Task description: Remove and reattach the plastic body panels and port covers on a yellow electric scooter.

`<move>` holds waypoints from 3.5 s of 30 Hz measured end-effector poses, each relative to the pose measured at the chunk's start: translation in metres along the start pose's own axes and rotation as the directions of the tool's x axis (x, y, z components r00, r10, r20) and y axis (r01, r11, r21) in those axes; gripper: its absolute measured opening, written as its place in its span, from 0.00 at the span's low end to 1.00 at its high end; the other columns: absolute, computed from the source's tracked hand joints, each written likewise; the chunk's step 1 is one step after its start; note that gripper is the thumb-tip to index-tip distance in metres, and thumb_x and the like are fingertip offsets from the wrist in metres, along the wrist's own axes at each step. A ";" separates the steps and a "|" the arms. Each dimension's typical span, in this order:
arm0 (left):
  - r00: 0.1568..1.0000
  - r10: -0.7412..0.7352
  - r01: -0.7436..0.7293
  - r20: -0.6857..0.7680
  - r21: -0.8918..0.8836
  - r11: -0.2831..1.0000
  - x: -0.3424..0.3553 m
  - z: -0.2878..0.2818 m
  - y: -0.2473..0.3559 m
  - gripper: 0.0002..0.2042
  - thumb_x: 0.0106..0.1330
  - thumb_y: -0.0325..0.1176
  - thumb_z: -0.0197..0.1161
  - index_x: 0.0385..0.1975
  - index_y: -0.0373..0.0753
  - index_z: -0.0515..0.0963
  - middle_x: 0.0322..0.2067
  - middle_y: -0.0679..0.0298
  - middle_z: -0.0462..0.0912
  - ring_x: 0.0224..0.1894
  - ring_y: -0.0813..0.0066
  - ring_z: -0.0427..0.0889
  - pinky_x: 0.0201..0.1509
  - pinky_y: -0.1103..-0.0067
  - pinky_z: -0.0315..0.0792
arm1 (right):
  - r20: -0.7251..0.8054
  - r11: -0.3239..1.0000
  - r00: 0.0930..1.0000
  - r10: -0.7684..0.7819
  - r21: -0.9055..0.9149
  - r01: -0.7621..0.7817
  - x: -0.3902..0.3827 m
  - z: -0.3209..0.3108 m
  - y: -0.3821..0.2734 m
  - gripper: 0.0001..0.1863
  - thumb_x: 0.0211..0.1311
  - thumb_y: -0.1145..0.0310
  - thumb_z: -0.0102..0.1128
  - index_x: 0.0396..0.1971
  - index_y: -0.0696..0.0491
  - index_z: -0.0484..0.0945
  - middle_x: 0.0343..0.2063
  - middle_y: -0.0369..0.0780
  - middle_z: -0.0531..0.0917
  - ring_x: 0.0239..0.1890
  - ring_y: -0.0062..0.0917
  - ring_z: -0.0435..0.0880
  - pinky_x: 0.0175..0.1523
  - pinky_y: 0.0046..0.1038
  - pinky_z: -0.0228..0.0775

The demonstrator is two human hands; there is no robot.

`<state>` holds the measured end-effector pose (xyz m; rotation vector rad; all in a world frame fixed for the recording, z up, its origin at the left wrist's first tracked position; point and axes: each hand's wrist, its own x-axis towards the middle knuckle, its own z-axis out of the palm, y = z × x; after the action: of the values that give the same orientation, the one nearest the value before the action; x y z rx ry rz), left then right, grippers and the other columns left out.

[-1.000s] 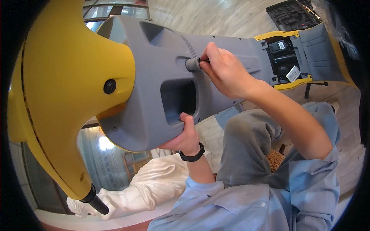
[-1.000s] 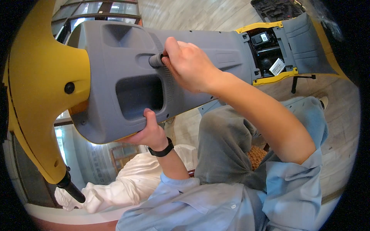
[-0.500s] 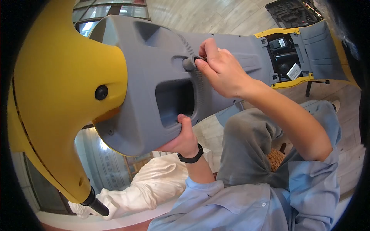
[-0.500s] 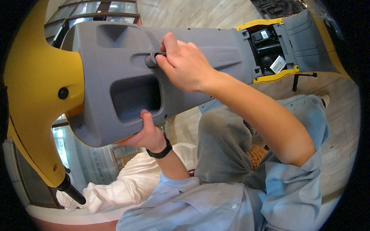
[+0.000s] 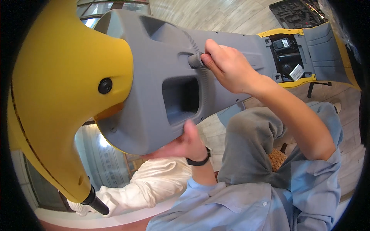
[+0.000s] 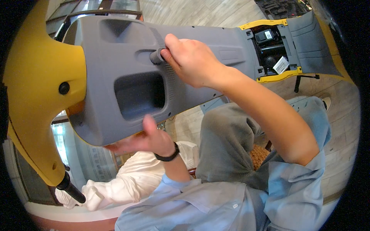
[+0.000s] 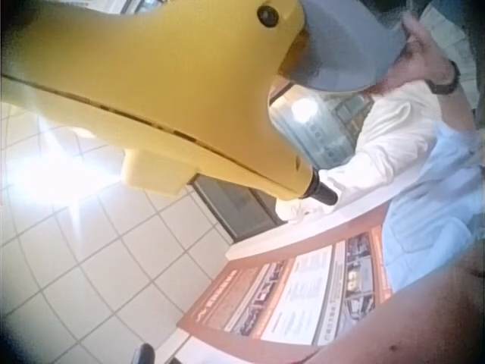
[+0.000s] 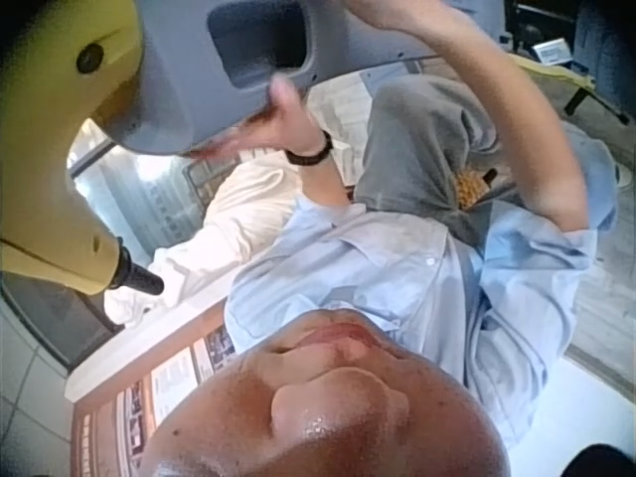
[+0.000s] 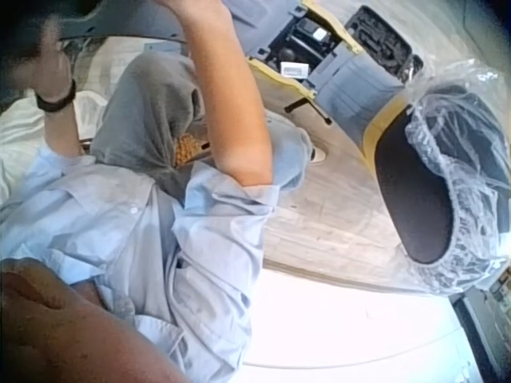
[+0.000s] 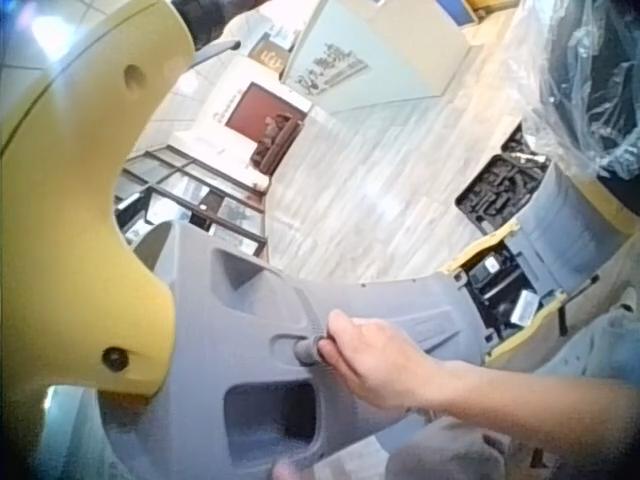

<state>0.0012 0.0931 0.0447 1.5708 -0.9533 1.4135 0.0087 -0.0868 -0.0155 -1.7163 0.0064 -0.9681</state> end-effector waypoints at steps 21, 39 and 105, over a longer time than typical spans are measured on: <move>-0.153 -0.405 0.573 0.901 -0.253 -0.779 -0.034 0.057 0.022 0.20 0.76 0.43 0.47 0.63 0.47 0.70 0.65 0.65 0.71 0.66 0.69 0.67 0.70 0.64 0.56 | -0.133 0.990 0.988 -0.078 0.108 0.092 0.001 -0.011 0.000 0.09 0.56 0.73 0.63 0.34 0.57 0.73 0.31 0.46 0.82 0.36 0.43 0.78 0.44 0.39 0.70; -0.142 -0.338 0.367 0.930 -0.268 -0.891 -0.045 0.078 0.001 0.16 0.73 0.40 0.55 0.56 0.44 0.76 0.55 0.67 0.80 0.58 0.74 0.76 0.64 0.70 0.66 | -0.136 0.992 0.983 -0.124 0.003 0.125 0.007 -0.022 0.001 0.05 0.48 0.71 0.67 0.27 0.52 0.83 0.25 0.41 0.84 0.32 0.37 0.81 0.40 0.35 0.74; 0.280 -0.211 0.049 0.937 -0.234 -0.971 -0.061 0.110 -0.001 0.20 0.66 0.40 0.65 0.56 0.46 0.74 0.55 0.75 0.77 0.60 0.80 0.71 0.66 0.76 0.64 | -0.299 0.991 0.944 -0.135 -0.017 0.136 -0.001 -0.015 -0.004 0.09 0.43 0.74 0.72 0.28 0.50 0.86 0.26 0.36 0.86 0.29 0.29 0.82 0.34 0.28 0.77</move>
<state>0.0394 -0.0060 -0.0218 -0.1095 -0.1913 -0.9253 -0.0024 -0.0964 -0.0122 -1.5668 0.0859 -1.3245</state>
